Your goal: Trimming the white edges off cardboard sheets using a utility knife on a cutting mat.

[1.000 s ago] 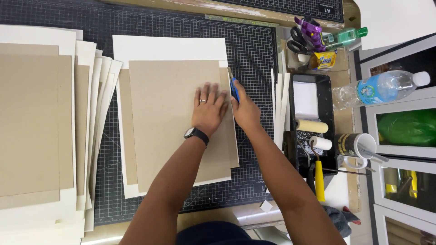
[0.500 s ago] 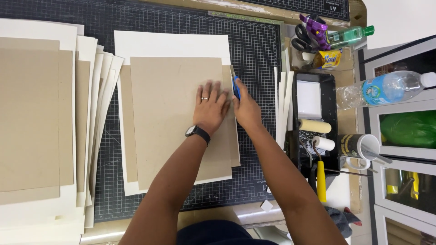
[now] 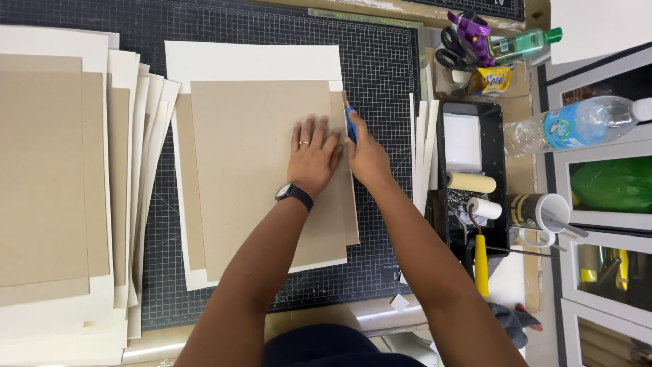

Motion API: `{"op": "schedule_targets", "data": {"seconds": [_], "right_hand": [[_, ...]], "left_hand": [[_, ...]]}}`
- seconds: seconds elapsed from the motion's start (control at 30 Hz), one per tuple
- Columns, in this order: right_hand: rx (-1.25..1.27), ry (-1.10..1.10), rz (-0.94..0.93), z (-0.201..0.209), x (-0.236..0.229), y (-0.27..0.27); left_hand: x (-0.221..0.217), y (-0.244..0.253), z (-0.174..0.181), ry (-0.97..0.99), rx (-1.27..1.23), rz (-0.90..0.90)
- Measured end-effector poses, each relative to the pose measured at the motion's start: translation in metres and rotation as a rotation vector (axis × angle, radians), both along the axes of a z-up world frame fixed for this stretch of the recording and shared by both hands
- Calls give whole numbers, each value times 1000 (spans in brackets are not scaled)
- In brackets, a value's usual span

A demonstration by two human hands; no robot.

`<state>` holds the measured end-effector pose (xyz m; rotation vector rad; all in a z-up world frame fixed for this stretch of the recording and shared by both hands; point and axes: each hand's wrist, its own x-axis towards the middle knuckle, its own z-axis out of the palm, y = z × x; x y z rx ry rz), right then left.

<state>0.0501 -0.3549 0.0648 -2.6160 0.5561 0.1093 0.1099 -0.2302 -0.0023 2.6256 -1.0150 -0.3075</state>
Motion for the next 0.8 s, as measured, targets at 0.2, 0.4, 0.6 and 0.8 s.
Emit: {"op": "schedule_targets", "data": {"seconds": [0.2,0.4,0.6,0.8], "right_hand": [[-21,58,33,5,1,0],[-55,87,41,3,-16,6],[-7,111,24,-3,-47,15],[40,137,-12,8,-85,34]], "left_hand": [[0,0,2,3,20,-5],[-2,-1,-2,-17,-2,-2],[-2,-2,-17,-110,-88,19],[-1,-1,-16,-127,-78,9]]}}
